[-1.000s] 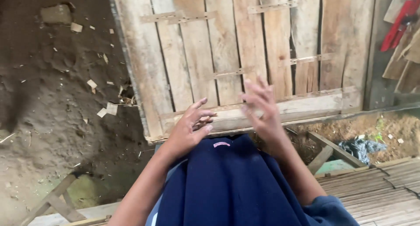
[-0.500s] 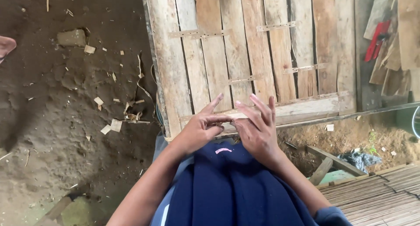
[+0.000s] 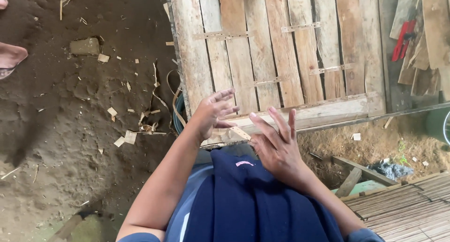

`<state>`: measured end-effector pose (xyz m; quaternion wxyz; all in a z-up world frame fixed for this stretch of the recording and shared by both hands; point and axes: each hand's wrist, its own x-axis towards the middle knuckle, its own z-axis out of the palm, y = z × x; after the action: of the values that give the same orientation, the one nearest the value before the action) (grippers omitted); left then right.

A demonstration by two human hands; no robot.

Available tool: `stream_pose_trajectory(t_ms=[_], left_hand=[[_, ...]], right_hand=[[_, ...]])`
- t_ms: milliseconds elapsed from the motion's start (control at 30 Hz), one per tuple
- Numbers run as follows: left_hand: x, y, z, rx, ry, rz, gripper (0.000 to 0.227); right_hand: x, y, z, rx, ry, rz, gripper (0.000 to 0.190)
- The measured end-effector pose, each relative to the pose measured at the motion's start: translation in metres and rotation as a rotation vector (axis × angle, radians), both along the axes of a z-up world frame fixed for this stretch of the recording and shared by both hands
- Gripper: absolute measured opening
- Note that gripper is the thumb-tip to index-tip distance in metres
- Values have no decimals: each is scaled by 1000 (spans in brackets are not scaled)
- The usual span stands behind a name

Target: The person inserts small wooden pegs into pre-drilled holes on a wooden slat structure. They then unroll a perforated wooden strip from a spool, apply a paste from a container onto the strip, and press the strip onto the edge of the wooden structure.

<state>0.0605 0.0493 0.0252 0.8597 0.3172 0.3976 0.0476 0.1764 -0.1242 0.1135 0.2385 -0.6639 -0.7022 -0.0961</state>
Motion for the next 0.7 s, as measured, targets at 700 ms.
stream_pose_trajectory(t_ms=[700], left_hand=[[39, -37, -16, 592, 69, -486, 25]], right_hand=[[172, -72, -48, -337, 571, -559, 19]])
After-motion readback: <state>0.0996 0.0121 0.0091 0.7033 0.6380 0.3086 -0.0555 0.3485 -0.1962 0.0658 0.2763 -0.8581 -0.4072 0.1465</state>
